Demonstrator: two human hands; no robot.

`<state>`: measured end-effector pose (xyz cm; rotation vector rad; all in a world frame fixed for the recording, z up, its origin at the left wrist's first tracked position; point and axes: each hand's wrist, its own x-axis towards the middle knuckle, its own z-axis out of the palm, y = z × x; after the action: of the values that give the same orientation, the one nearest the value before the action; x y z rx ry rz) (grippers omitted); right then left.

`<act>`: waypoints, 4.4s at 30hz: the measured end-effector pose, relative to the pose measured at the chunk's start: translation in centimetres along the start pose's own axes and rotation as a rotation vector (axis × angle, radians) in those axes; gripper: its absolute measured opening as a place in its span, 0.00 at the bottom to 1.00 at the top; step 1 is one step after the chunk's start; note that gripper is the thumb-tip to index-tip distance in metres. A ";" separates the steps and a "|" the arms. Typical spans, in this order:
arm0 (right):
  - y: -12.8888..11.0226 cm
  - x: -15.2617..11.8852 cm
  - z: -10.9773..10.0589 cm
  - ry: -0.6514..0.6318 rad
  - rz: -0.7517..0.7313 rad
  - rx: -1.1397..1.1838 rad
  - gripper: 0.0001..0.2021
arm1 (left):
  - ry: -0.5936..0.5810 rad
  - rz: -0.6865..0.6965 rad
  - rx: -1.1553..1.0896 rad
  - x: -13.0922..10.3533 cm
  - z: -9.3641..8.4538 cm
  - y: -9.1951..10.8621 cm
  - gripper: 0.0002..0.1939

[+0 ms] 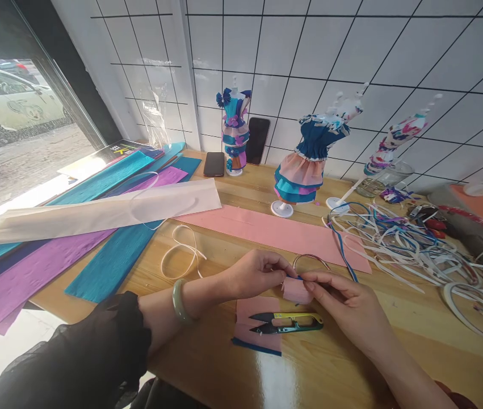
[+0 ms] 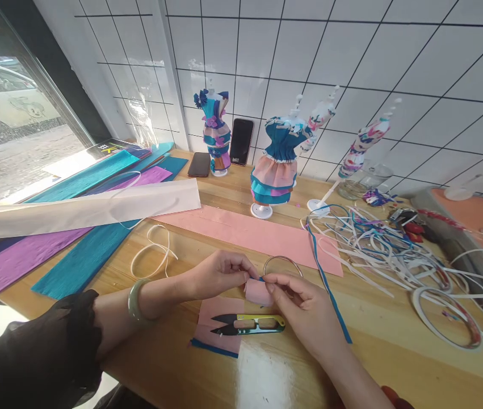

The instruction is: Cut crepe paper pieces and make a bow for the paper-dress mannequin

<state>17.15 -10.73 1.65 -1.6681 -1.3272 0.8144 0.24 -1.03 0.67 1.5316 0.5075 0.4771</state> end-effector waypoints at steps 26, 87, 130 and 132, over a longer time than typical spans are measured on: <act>-0.1 -0.2 0.1 0.092 -0.187 -0.280 0.09 | 0.085 -0.003 0.039 0.2 0.2 -0.6 0.12; -0.1 0.2 -0.5 0.025 0.065 0.098 0.08 | 0.003 0.020 -0.233 0.1 -0.2 -0.8 0.10; -0.9 -1.2 -0.5 0.037 -0.368 -0.307 0.09 | -0.009 0.115 0.203 -0.7 0.2 0.8 0.12; -0.8 -1.1 -0.6 0.047 -0.411 -0.333 0.10 | -0.018 0.090 0.139 -0.7 0.1 0.8 0.11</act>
<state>17.05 -11.87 2.67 -1.5640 -1.7665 0.3230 -0.21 -1.54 1.52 1.6960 0.4672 0.5050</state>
